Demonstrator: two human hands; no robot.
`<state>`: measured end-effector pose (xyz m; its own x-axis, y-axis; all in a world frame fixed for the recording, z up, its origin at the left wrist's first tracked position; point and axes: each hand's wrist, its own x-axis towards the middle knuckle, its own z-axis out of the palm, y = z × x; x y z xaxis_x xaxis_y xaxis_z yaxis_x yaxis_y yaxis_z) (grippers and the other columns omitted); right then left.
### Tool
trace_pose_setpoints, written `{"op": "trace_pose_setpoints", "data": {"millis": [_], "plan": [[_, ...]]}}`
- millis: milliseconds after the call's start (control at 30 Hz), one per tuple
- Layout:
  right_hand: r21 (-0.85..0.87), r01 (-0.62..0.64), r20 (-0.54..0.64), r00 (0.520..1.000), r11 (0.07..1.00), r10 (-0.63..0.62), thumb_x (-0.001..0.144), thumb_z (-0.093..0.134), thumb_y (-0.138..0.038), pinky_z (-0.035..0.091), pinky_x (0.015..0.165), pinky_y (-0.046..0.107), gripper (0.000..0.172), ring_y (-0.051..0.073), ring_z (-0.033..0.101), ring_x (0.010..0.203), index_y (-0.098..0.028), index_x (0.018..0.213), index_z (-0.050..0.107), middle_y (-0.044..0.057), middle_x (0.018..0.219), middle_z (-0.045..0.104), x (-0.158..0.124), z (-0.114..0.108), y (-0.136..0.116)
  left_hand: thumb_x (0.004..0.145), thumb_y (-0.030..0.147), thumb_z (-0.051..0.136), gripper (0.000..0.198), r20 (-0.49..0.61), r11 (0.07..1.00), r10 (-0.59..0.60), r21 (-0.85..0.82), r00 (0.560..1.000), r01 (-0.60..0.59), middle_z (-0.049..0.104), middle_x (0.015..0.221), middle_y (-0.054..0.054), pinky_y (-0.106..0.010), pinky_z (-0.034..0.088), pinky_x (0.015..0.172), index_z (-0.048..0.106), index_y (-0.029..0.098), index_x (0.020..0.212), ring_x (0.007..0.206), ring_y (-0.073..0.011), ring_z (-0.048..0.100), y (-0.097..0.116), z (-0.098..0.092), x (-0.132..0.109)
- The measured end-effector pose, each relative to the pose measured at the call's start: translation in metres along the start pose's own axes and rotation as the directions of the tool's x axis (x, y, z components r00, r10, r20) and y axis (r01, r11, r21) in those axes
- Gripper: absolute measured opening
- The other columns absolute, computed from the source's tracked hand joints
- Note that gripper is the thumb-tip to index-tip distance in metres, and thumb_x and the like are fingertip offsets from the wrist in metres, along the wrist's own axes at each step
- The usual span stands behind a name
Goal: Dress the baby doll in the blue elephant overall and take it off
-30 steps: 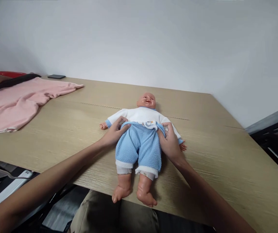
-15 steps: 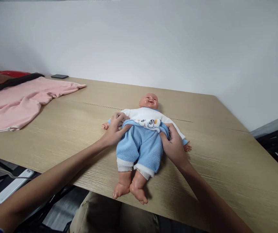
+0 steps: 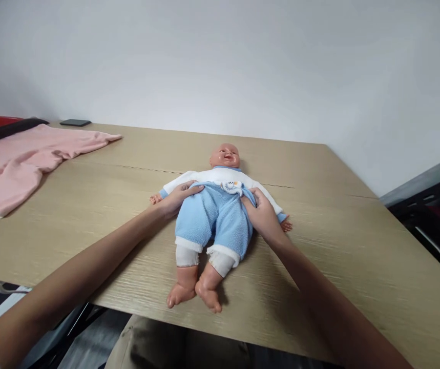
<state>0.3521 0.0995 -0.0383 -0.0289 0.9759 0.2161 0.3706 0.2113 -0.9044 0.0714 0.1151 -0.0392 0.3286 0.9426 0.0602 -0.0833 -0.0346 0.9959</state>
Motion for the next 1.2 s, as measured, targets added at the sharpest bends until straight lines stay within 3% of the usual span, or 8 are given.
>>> {"op": "trace_pose_setpoints", "data": {"millis": [267, 400, 500, 633, 733, 867, 1067, 1200], "plan": [[-0.037, -0.096, 0.228, 0.968, 0.995, 0.102, 0.086, 0.075, -0.061, 0.059, 0.097, 0.045, 0.037, 0.033, 0.068, 0.103, -0.025, 0.085, 0.072, 0.006, 0.096, 0.072, -0.034, -0.04, 0.007, 0.097, 0.048, 0.071, 0.028, 0.047, 0.973, -0.03, 0.229, 0.998, 0.019, 0.072, 0.103, -0.005, -0.04, 0.051, 0.099, 0.074, 0.02, 0.099, 0.102, -0.0268, 0.064, 0.008, -0.034, -0.044], [0.102, -0.161, 0.272, 0.954, 0.982, 0.128, 0.079, 0.088, -0.061, 0.058, 0.11, 0.051, 0.049, 0.035, 0.071, 0.118, -0.026, 0.11, 0.074, 0.009, 0.121, 0.074, -0.058, -0.042, 0.019, 0.088, 0.043, 0.085, 0.035, 0.16, 0.985, -0.077, 0.168, 0.984, 0.05, 0.077, 0.115, -0.006, -0.042, 0.053, 0.105, 0.074, 0.02, 0.113, 0.114, -0.0294, 0.068, 0.012, -0.032, -0.064], [0.263, -0.252, 0.258, 0.949, 0.931, 0.183, 0.085, 0.085, -0.065, 0.057, 0.117, 0.052, 0.056, 0.034, 0.071, 0.129, -0.029, 0.125, 0.069, 0.01, 0.133, 0.076, -0.073, -0.027, 0.02, 0.085, 0.04, 0.092, 0.041, 0.168, 0.991, -0.127, -0.027, 0.977, 0.133, 0.08, 0.12, -0.008, -0.044, 0.053, 0.11, 0.075, 0.02, 0.117, 0.121, -0.0311, 0.071, 0.012, -0.017, -0.07], [0.42, -0.308, 0.195, 0.949, 0.853, 0.247, 0.094, 0.076, -0.065, 0.061, 0.113, 0.052, 0.055, 0.035, 0.073, 0.131, -0.031, 0.136, 0.065, 0.011, 0.137, 0.078, -0.079, -0.01, 0.013, 0.083, 0.039, 0.095, 0.04, 0.047, 0.918, -0.194, -0.344, 0.98, 0.198, 0.083, 0.119, -0.011, -0.043, 0.057, 0.107, 0.077, 0.019, 0.113, 0.12, -0.0324, 0.075, 0.006, 0.0, -0.072], [0.478, -0.347, 0.177, 0.938, 0.807, 0.299, 0.091, 0.08, -0.067, 0.063, 0.11, 0.051, 0.063, 0.036, 0.073, 0.134, -0.031, 0.14, 0.064, 0.009, 0.137, 0.079, -0.077, -0.007, 0.006, 0.08, 0.038, 0.098, 0.042, -0.013, 0.881, -0.217, -0.433, 0.976, 0.191, 0.084, 0.116, -0.011, -0.041, 0.06, 0.103, 0.077, 0.018, 0.111, 0.117, -0.0326, 0.077, 0.003, 0.009, -0.072], [0.532, -0.401, 0.18, 0.914, 0.746, 0.364, 0.082, 0.091, -0.067, 0.063, 0.113, 0.049, 0.071, 0.035, 0.071, 0.138, -0.034, 0.139, 0.068, 0.005, 0.136, 0.081, -0.074, -0.009, -0.001, 0.073, 0.026, 0.1, 0.053, -0.011, 0.887, -0.192, -0.431, 0.981, 0.169, 0.083, 0.116, -0.008, -0.037, 0.058, 0.098, 0.076, 0.02, 0.12, 0.115, -0.0312, 0.076, 0.004, 0.014, -0.068], [0.497, -0.281, 0.13, 0.96, 0.821, 0.25, 0.089, 0.089, -0.057, 0.045, 0.132, 0.048, 0.043, 0.033, 0.058, 0.155, -0.034, 0.124, 0.081, 0.001, 0.146, 0.078, -0.064, -0.015, 0.011, 0.075, 0.025, 0.087, 0.036, 0.049, 0.94, -0.085, -0.328, 0.995, 0.096, 0.079, 0.115, -0.006, -0.032, 0.05, 0.091, 0.077, 0.02, 0.109, 0.114, -0.0287, 0.07, 0.001, 0.0, -0.06], [0.493, -0.261, 0.182, 0.964, 0.83, 0.195, 0.089, 0.083, -0.049, 0.041, 0.133, 0.05, 0.038, 0.033, 0.056, 0.155, -0.034, 0.123, 0.081, 0.001, 0.142, 0.08, -0.054, -0.021, 0.014, 0.071, 0.025, 0.083, 0.026, 0.108, 0.961, -0.025, -0.27, 0.994, 0.053, 0.072, 0.098, -0.005, -0.035, 0.047, 0.091, 0.074, 0.019, 0.095, 0.1, -0.0266, 0.065, 0.002, -0.011, -0.05]]}}
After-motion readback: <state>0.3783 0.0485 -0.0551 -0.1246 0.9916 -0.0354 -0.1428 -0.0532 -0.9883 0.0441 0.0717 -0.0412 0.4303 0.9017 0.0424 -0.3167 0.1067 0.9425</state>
